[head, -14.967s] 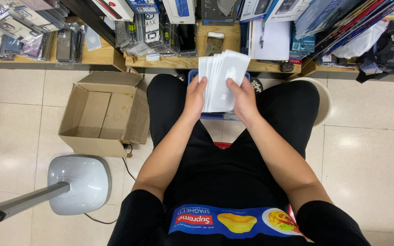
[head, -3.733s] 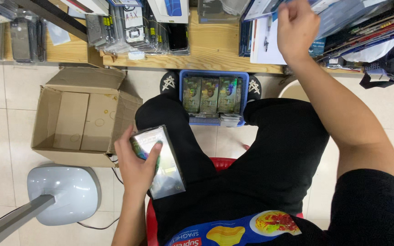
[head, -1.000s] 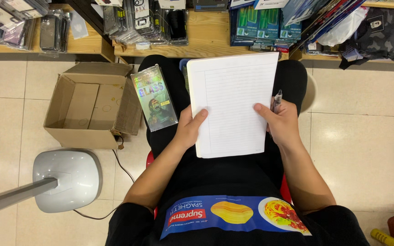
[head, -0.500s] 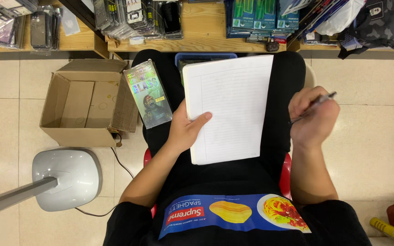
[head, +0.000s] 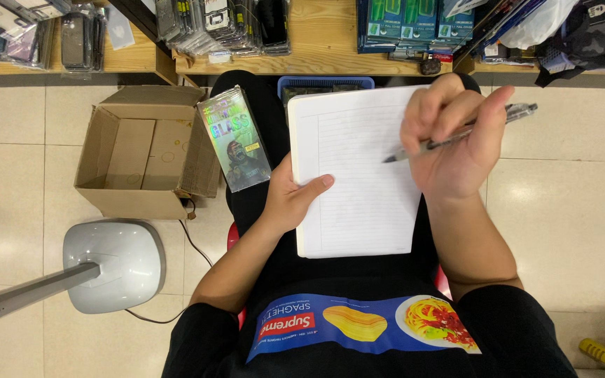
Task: The person cleans and organizes phone screen protectors and boxes. They wipe the boxes with a cloth, write on a notepad, and sort the items into a basket and a cardboard box.
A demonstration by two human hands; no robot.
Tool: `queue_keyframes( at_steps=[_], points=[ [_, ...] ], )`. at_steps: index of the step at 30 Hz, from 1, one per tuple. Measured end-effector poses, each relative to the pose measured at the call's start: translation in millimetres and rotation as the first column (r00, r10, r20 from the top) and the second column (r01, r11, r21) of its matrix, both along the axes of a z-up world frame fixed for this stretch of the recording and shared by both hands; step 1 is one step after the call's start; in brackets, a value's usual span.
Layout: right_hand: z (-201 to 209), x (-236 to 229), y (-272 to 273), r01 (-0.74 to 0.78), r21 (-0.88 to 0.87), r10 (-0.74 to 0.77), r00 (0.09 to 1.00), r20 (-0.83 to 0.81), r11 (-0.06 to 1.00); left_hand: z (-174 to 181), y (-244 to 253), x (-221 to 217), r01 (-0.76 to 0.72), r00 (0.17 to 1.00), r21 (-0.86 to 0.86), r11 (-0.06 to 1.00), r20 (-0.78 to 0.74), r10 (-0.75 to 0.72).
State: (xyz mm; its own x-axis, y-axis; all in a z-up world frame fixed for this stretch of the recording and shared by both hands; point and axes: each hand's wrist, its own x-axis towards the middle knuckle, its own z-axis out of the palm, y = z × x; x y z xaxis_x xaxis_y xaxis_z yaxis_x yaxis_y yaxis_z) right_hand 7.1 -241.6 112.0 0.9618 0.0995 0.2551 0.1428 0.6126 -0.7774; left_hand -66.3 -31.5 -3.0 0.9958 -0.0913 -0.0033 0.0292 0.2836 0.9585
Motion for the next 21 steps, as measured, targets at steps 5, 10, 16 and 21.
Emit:
queue_keyframes(
  at_steps=[5,10,16,21],
  points=[
    [-44,-4,2,0.376,-0.224,-0.339,0.922,0.186,0.899,-4,-1,-11,0.011,1.0,0.014,1.0,0.003,-0.012],
    [-24,-9,9,0.412,-0.473,-0.181,0.869,0.46,0.779,8,1,-17,0.035,0.993,0.057,0.998,0.112,-0.041],
    [-22,-20,-5,0.274,-0.492,-0.049,0.905,0.422,0.826,-5,1,-19,0.028,0.923,0.124,0.992,0.378,-0.073],
    [7,-10,4,0.38,-0.541,0.062,0.774,0.63,0.751,-47,-5,-27,-0.076,0.86,0.167,0.983,0.509,-0.02]
  ],
)
